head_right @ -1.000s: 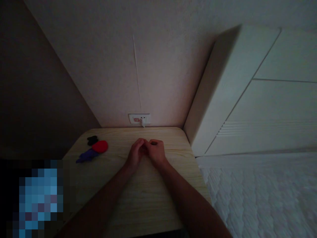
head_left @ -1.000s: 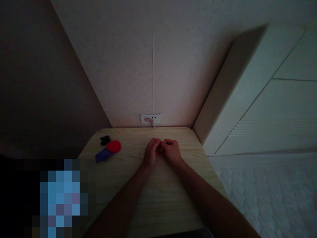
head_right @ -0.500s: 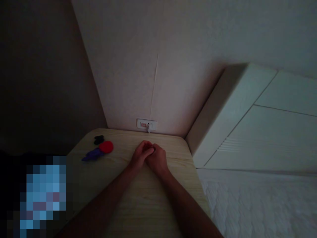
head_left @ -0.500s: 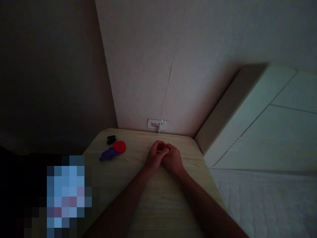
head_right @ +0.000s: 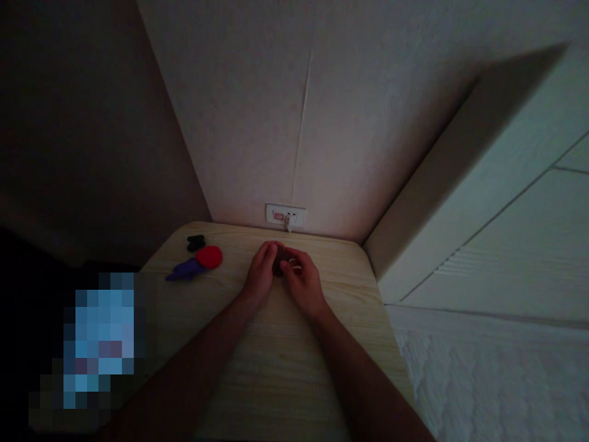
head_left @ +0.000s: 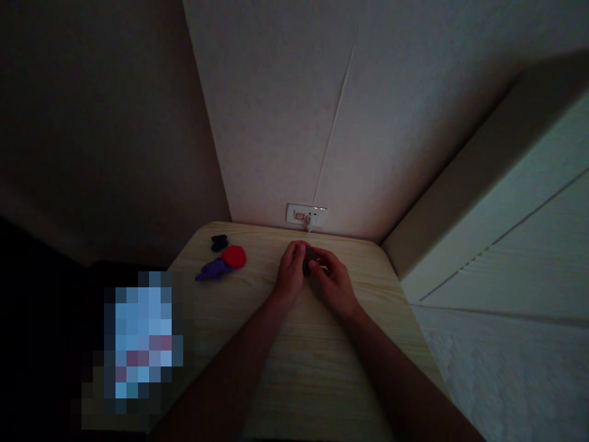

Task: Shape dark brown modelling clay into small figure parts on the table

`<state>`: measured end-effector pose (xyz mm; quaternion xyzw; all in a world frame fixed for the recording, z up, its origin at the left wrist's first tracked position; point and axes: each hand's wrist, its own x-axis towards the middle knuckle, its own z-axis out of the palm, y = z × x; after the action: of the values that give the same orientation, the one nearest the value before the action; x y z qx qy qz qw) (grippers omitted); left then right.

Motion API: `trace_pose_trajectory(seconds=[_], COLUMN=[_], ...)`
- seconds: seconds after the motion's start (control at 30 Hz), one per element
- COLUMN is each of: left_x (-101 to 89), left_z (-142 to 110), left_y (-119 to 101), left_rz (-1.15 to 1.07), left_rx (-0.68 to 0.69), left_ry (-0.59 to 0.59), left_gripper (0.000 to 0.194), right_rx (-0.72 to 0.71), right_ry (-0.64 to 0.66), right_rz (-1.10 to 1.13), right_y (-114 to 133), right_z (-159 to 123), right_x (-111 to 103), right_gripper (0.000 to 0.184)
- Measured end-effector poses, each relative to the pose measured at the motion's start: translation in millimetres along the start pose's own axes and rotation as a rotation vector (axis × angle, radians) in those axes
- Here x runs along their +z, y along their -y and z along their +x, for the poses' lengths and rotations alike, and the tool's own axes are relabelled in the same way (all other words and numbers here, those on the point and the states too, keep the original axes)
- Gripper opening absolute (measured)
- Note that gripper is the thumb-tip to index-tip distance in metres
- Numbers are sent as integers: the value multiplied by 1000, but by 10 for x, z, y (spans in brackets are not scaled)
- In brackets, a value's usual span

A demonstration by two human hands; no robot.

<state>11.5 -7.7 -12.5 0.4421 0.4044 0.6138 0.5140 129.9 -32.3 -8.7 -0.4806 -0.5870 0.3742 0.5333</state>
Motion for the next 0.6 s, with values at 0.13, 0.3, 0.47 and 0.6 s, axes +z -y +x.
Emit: trace_pose_trajectory(seconds=[0.13,0.3,0.47,0.6], left_x=[27,-8,-17,-18], left_z=[-15,-9,19,30], left_y=[17,-15,-40,-44], left_rz=[96,234,221,206], left_rx=[-12,-80,-48,-79], left_ry=[-52,-192,-192,-219], left_gripper=[44,51,58,59], right_rx=[42,47,50,29], right_ry=[-25,-7,53,52], right_rz=[146,218,328,308], right_y=[-61,-10,21,13], right_z=[-51,-109,-102,-110], right_x=[20,103,118,129], right_gripper=[41,35,34,34])
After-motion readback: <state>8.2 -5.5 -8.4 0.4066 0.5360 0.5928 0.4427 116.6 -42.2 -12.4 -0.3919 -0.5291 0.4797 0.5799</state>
